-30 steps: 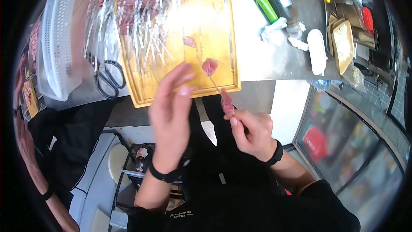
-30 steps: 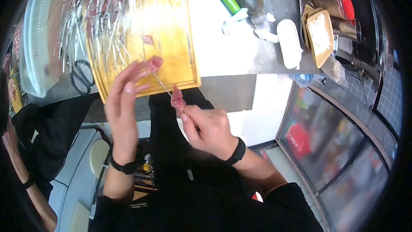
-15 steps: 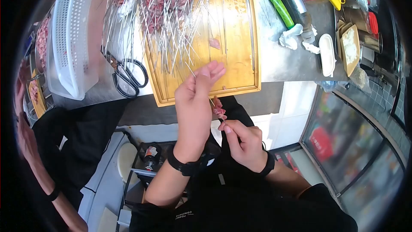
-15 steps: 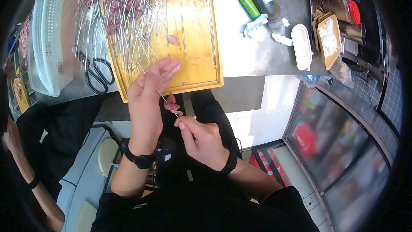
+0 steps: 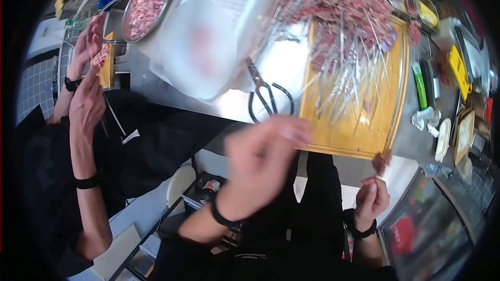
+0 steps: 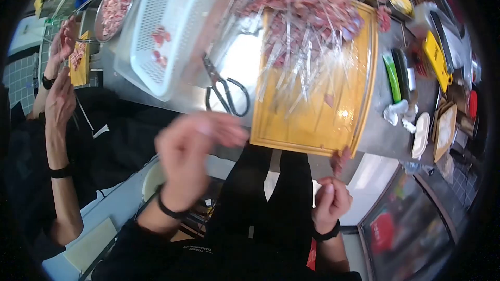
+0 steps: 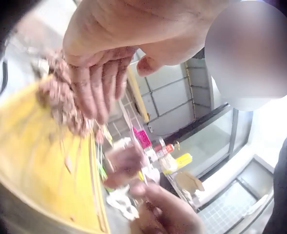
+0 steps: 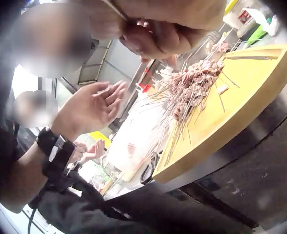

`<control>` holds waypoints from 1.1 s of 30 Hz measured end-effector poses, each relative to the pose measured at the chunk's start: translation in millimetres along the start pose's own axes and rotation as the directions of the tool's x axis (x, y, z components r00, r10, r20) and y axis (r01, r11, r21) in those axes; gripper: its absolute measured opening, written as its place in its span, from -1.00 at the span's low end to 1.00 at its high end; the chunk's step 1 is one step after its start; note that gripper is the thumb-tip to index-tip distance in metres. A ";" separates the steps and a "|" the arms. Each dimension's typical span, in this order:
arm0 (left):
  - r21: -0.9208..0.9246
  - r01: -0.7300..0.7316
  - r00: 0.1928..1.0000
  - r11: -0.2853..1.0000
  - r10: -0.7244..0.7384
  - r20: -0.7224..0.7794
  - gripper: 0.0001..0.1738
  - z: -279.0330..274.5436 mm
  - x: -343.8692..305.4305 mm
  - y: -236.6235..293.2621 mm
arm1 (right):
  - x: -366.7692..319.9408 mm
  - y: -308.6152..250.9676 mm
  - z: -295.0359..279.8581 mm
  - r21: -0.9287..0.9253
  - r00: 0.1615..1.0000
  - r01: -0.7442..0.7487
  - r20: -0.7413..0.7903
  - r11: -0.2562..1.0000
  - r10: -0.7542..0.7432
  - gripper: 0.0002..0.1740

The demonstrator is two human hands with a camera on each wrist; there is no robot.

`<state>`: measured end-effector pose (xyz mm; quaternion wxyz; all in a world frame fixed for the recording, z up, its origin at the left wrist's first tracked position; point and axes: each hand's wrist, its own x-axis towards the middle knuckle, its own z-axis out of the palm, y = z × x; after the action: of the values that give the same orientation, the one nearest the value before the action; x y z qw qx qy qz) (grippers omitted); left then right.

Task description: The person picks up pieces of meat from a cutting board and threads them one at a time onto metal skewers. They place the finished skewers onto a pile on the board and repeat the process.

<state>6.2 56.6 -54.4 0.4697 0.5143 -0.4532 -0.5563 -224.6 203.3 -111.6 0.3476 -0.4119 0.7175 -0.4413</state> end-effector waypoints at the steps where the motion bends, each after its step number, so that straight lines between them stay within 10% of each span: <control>1: 0.131 -0.008 0.996 0.991 0.019 -0.086 -0.73 -22.6 16.6 18.0 | -3.5 3.8 -1.3 0.029 1.000 0.006 -0.024 1.000 -0.005 -0.74; 6: 0.785 -0.034 0.977 0.618 0.185 -0.103 -0.83 -146.4 111.6 7.7 | -12.1 9.8 -0.5 0.052 0.998 0.025 -0.063 0.998 -0.022 -0.72; 8: 0.887 -0.308 0.948 0.346 0.187 0.256 -0.78 -180.1 133.5 -17.6 | -11.8 8.9 1.5 0.017 0.998 -0.032 -0.060 0.999 0.033 -0.72; 16: 0.785 -0.313 0.906 0.534 -0.078 0.415 -0.84 -178.0 156.2 -19.7 | 0.2 -0.7 15.4 -0.018 0.997 -0.008 -0.076 1.000 0.006 -0.73; 24: 0.868 -0.366 0.913 0.336 -0.050 0.404 -0.92 -184.8 158.7 -20.6 | 8.6 4.0 9.6 -0.017 0.997 -0.035 -0.075 0.999 0.033 -0.73; 28: 0.737 -0.213 0.963 0.642 0.011 0.269 -0.90 -169.2 150.1 -4.8 | 9.9 8.1 2.6 -0.006 0.992 -0.070 -0.106 0.998 0.069 -0.72; 30: 0.371 -0.054 0.998 0.927 0.038 0.050 -0.87 -163.7 142.5 2.3 | 11.8 9.8 -1.0 -0.021 0.995 -0.058 -0.084 0.998 0.056 -0.71; 33: 0.120 0.089 0.995 0.989 -0.085 -0.045 -0.74 -140.7 108.1 26.1 | 12.3 12.7 -9.6 -0.017 0.994 -0.065 -0.087 0.998 0.063 -0.71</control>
<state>144.9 -57.1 -53.0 0.4218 0.5723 -0.4539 -0.5372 -241.7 199.0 -121.4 0.3261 -0.3727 0.7490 -0.4401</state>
